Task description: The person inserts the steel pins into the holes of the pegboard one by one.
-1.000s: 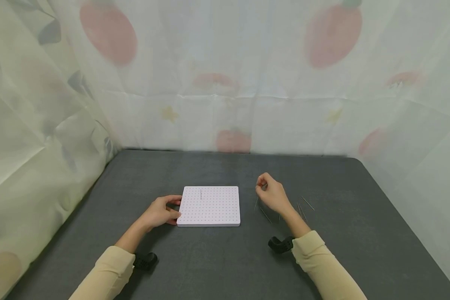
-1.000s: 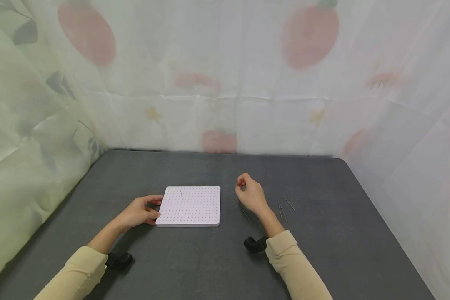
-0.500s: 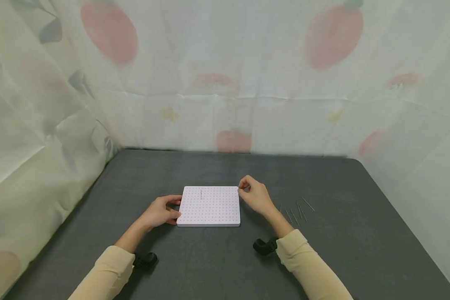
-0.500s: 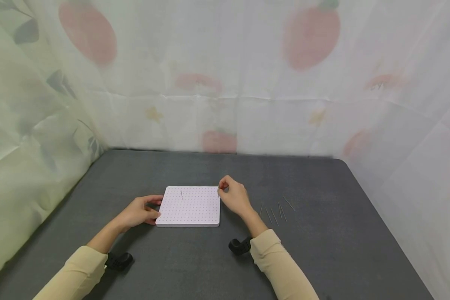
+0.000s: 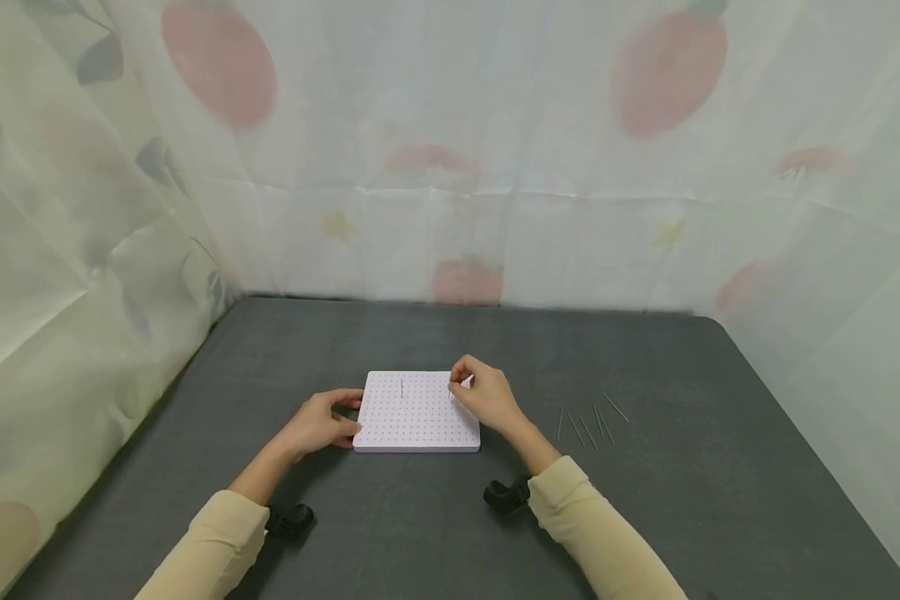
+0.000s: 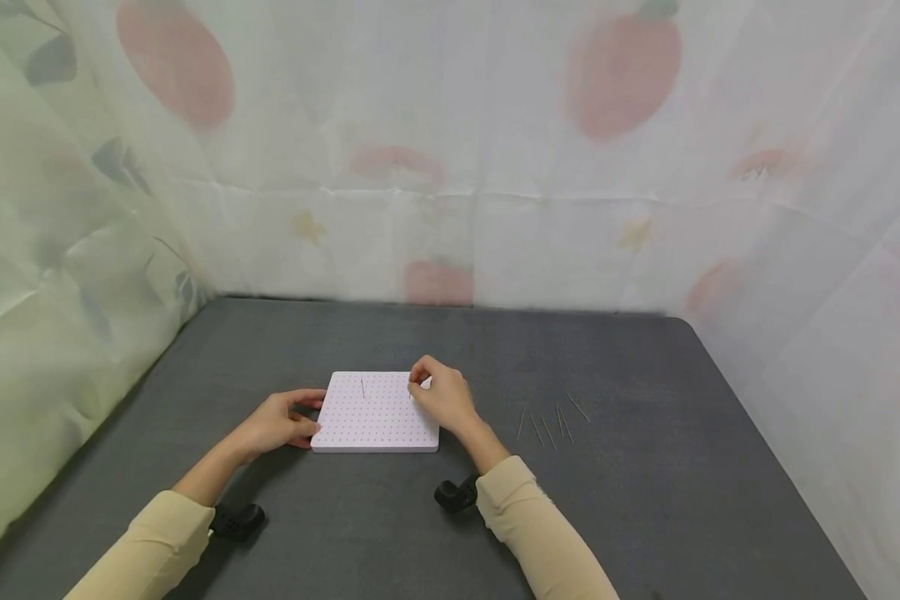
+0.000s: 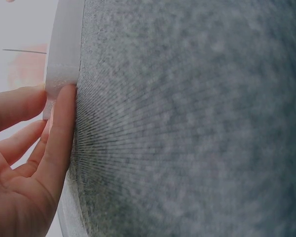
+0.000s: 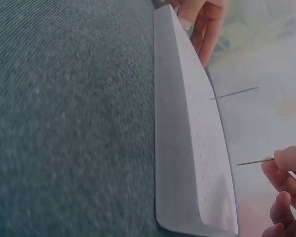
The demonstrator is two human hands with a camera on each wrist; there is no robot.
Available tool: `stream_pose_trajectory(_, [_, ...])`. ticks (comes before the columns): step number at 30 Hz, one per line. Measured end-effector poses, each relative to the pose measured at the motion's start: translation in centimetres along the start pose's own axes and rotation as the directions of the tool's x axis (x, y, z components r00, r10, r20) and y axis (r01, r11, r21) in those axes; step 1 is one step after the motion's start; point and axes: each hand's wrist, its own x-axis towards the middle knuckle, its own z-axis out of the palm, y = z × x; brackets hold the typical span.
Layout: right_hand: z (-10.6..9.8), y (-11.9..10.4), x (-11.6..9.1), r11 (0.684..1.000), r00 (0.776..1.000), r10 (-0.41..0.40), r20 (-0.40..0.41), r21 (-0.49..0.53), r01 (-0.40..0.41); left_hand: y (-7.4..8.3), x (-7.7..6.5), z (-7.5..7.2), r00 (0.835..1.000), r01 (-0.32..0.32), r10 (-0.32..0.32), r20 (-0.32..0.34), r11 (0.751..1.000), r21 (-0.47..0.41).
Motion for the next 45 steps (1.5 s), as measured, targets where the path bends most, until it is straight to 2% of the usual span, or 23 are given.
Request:
stream_pose_trajectory(20, [2.9, -1.8, 0.9, 0.994, 0.994, -0.113, 0.0, -0.008, 0.113, 0.2, -0.1, -0.3, 1.0, -0.012, 0.012, 0.027, 1.0, -0.009])
stream_pose_trajectory(28, [3.9, -2.3, 1.4, 0.995, 0.995, -0.09, 0.043, -0.045, 0.092, 0.3, -0.1, -0.2, 1.0, -0.007, 0.007, 0.027, 1.0, -0.013])
stream_pose_trajectory(45, [5.0, -2.4, 1.7, 0.986, 0.993, -0.097, 0.066, -0.132, 0.105, 0.2, 0.0, -0.3, 0.999, -0.013, 0.014, 0.03, 1.0, -0.014])
